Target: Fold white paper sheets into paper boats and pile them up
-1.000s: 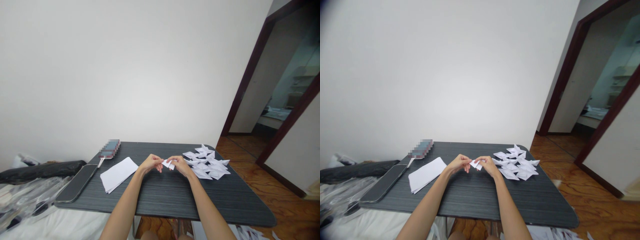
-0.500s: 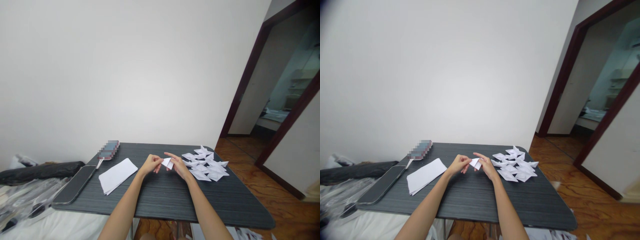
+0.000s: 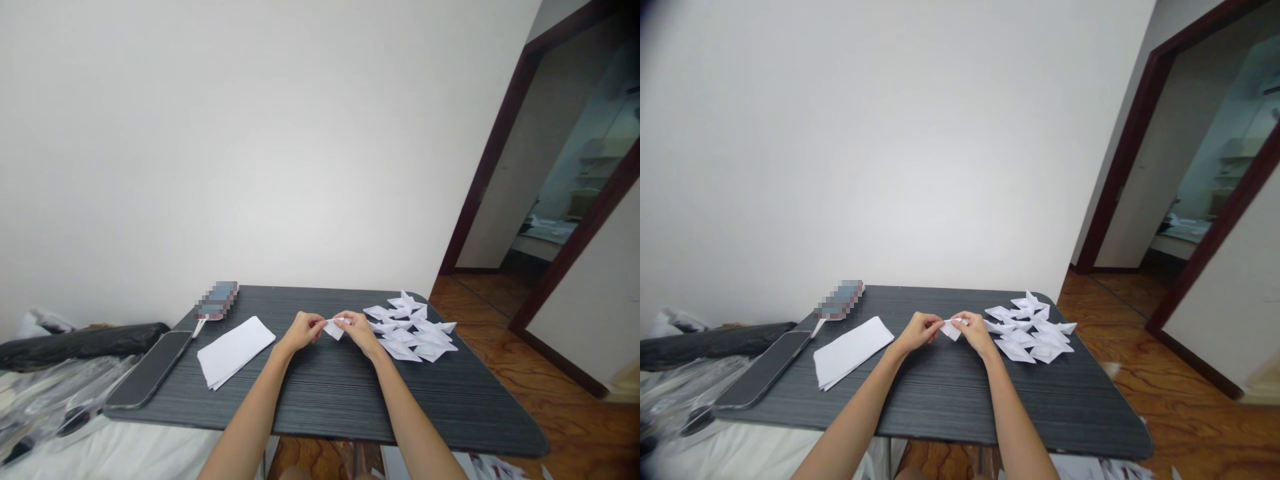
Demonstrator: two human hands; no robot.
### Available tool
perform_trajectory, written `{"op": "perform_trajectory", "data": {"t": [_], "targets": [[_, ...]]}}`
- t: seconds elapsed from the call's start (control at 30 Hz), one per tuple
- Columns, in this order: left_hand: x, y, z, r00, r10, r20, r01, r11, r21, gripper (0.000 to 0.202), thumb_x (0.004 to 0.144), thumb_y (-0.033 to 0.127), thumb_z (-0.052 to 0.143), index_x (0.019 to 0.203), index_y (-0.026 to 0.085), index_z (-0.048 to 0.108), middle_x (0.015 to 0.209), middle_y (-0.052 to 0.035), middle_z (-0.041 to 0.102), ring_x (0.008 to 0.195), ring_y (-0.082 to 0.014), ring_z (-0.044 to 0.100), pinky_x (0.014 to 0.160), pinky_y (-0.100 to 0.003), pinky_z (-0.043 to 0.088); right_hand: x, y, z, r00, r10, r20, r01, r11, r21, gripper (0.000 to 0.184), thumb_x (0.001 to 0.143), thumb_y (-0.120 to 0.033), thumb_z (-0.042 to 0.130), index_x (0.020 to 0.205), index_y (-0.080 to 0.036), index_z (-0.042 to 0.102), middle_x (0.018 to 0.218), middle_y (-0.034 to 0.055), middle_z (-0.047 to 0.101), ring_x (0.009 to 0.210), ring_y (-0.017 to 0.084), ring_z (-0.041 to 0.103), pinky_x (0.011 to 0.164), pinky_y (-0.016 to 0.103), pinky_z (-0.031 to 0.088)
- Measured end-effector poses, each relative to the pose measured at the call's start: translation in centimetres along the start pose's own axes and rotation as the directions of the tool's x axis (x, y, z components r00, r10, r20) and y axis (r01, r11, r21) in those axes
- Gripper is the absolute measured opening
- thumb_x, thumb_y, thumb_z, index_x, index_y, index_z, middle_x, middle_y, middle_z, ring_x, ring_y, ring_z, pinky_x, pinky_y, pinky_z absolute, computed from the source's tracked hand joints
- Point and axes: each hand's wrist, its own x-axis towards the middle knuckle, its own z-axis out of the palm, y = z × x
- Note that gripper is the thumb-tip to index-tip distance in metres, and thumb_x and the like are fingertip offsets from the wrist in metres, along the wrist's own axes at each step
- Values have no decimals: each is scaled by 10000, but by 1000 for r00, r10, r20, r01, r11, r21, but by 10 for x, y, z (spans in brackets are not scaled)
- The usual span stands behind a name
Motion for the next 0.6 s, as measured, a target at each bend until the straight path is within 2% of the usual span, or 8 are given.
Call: {"op": "perform_trajectory", "data": {"t": [0.17, 0.23, 0.33, 0.43, 0.53, 0.6], "targets": [[-1, -2, -2, 998, 53, 22, -54, 996, 67, 321, 786, 289, 384, 592, 131, 585, 442, 9, 504, 391, -63, 428, 470, -165, 346, 0, 4, 1, 1000, 10, 18, -10, 1000, -26, 227, 630, -355, 580, 682, -134, 581, 557, 9, 595, 512, 121, 524, 504, 232, 382], [0, -6, 0, 999, 35, 26, -35, 999, 31, 299, 791, 271, 372, 668, 131, 606, 457, 11, 510, 387, -59, 426, 465, -165, 348, 1, 7, 1, 1000, 25, 19, -24, 1000, -19, 224, 630, -358, 580, 659, -136, 564, 537, 8, 590, 492, 123, 526, 488, 232, 381], [3, -14, 6, 1000, -24, -3, 24, 993, -117, 299, 801, 267, 348, 924, 129, 584, 486, 19, 520, 375, -54, 441, 444, -166, 359, 2, 11, 3, 997, 74, 28, -76, 995, 66, 244, 634, -385, 573, 672, -146, 537, 529, 15, 593, 485, 144, 549, 488, 256, 402], [8, -20, 12, 995, -92, -47, 69, 930, -361, 384, 803, 311, 344, 1090, 94, 480, 515, 0, 547, 412, -80, 507, 444, -190, 400, 4, 12, 5, 991, 136, 12, -136, 973, 189, 279, 612, -419, 585, 683, -157, 520, 544, 27, 602, 486, 172, 568, 491, 290, 423], [12, -20, 14, 992, -102, -77, 45, 840, -540, 431, 766, 368, 415, 1051, 55, 498, 642, -66, 602, 575, -139, 580, 517, -247, 459, 5, 10, 7, 984, 172, -45, -149, 936, 318, 290, 576, -422, 616, 661, -163, 517, 553, 21, 597, 459, 161, 552, 463, 287, 417], [13, -17, 13, 992, -94, -88, 27, 821, -570, 408, 722, 381, 485, 966, 61, 554, 771, -97, 611, 691, -167, 582, 571, -269, 477, 5, 8, 8, 984, 171, -55, -138, 914, 381, 284, 569, -406, 628, 672, -162, 526, 558, 12, 588, 430, 132, 522, 430, 259, 391]]}}
